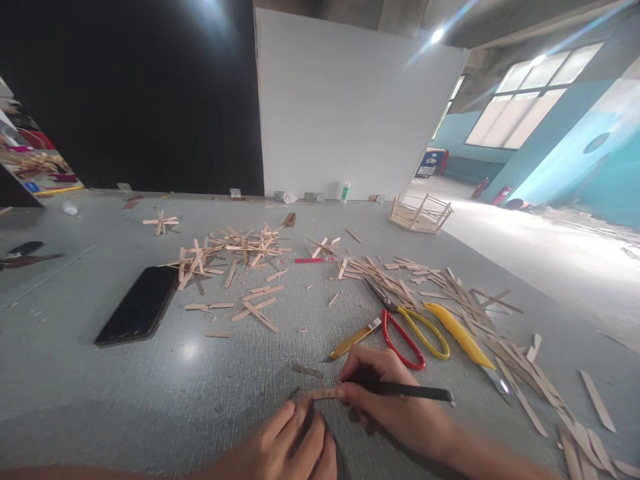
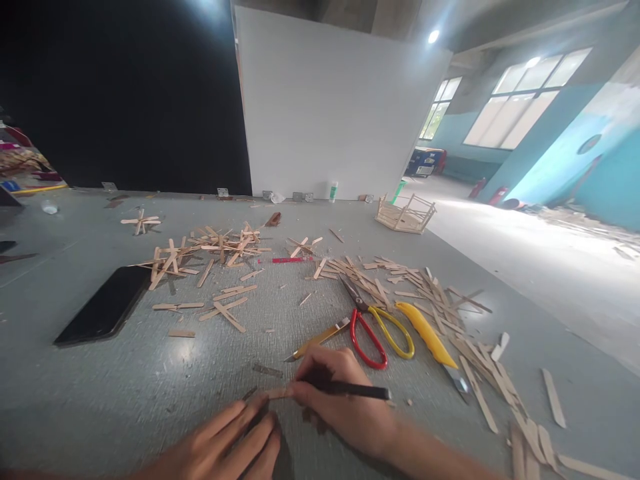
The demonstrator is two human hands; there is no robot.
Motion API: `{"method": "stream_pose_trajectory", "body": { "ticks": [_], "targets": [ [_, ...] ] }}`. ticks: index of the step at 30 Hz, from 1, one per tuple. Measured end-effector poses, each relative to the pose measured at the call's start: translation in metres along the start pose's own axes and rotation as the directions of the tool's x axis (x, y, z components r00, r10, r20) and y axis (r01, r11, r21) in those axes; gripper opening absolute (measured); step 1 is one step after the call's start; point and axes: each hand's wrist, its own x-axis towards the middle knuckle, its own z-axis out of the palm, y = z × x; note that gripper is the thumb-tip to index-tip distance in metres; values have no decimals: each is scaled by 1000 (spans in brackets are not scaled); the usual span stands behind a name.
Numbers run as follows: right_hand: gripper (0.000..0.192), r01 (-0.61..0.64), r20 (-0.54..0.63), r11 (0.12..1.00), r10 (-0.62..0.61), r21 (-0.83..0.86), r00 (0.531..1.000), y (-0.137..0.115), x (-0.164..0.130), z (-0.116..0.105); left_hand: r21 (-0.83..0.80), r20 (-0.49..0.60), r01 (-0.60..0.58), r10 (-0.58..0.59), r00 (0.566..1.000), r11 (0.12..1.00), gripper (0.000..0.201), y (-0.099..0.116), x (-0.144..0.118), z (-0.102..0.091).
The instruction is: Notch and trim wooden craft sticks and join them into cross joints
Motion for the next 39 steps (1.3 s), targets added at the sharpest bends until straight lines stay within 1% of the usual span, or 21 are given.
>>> {"method": "stream_pose_trajectory", "body": {
  "ticks": [2,4,5,7,9,11,14,21,23,27,31,33,39],
  "targets": [
    [37,26,-19,999,-25,34,999,1,0,0,1,-4,8,-8,1000,1000,35,1,0,0],
    [40,64,-5,997,-64,41,998,2,-1,0,-9,-11,8,-8,1000,1000,36,2,-1,0],
    [40,65,12,997,-65,37,998,1,-1,0,-14,-16,10,-11,1000,1000,36,2,-1,-1],
    [40,22,37,1000,-23,22,999,0,0,1,-19,-16,18,-18,1000,1000,34,3,-1,-2],
    [39,-13,29,1000,14,-22,999,-1,1,2,-15,-12,16,-16,1000,1000,32,2,-1,-3],
    [40,-20,13,997,21,-70,1000,-2,3,3,-14,4,9,-9,1000,1000,29,2,0,-4],
    [43,-11,5,991,12,-131,1000,-2,3,3,-6,10,12,-12,1000,1000,27,2,1,-4],
    [39,16,-25,968,-23,-250,999,-5,1,4,16,31,-11,11,999,1000,25,3,1,-5],
    [40,14,-25,967,-21,-256,999,-4,2,5,9,39,-8,7,999,1000,24,2,1,-5],
    [40,7,-13,970,-11,-241,1000,-3,3,6,-21,17,3,-3,1000,1000,23,3,1,-6],
    [41,0,-12,974,-3,-227,1000,-4,4,7,-33,44,-2,4,999,999,20,4,2,-8],
    [41,-1,-17,974,-3,-226,1000,-5,4,7,-26,36,-2,3,999,1000,20,4,3,-9],
    [41,4,-18,973,-9,-230,1000,-2,6,7,-28,36,-10,11,999,1000,27,3,7,-12]
  ]
}}
